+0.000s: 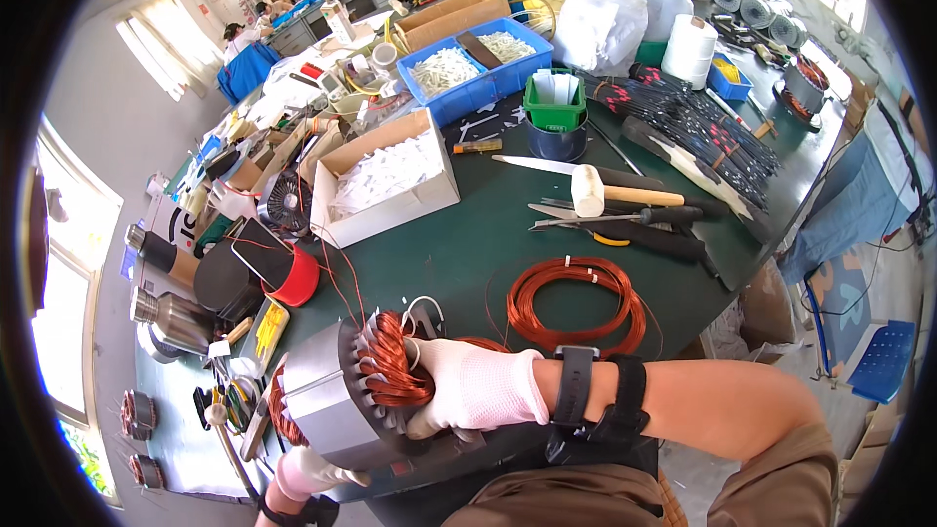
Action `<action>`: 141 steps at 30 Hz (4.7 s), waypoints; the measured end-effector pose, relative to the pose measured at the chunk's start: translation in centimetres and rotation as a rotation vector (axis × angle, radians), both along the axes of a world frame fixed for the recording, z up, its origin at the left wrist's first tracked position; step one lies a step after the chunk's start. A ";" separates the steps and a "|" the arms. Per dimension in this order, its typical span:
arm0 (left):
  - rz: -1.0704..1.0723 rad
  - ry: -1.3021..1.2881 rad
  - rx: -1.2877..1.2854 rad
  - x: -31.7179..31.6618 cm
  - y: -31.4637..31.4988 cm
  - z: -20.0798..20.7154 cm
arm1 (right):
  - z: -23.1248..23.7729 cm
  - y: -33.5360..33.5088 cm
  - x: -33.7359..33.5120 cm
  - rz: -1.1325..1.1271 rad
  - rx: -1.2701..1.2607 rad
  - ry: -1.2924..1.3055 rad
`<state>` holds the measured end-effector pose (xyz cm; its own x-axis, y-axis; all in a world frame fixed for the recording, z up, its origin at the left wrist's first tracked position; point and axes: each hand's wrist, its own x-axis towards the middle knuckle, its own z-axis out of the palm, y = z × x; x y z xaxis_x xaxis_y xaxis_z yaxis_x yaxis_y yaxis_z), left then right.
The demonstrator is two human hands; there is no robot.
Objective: Insert copper wire coils and insulation paper into a motor stator, then use a mallet to shape the windings.
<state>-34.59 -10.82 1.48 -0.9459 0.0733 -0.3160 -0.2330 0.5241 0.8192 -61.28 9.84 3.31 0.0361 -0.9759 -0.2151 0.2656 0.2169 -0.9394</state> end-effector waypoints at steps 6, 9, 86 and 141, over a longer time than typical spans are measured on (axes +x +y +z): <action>0.069 0.148 -0.407 -2.2 2.3 3.9 | 1.6 1.7 -0.8 -0.086 -0.168 0.435; 0.078 0.253 -0.642 -1.5 3.9 4.0 | 1.2 3.1 0.1 -0.297 -0.406 0.571; 0.510 0.412 -0.109 -3.3 -1.0 0.5 | -4.1 2.9 -5.5 -0.307 0.202 0.237; 0.578 0.765 -0.059 -3.8 0.2 -1.5 | -6.0 4.7 -1.8 -0.739 0.018 0.149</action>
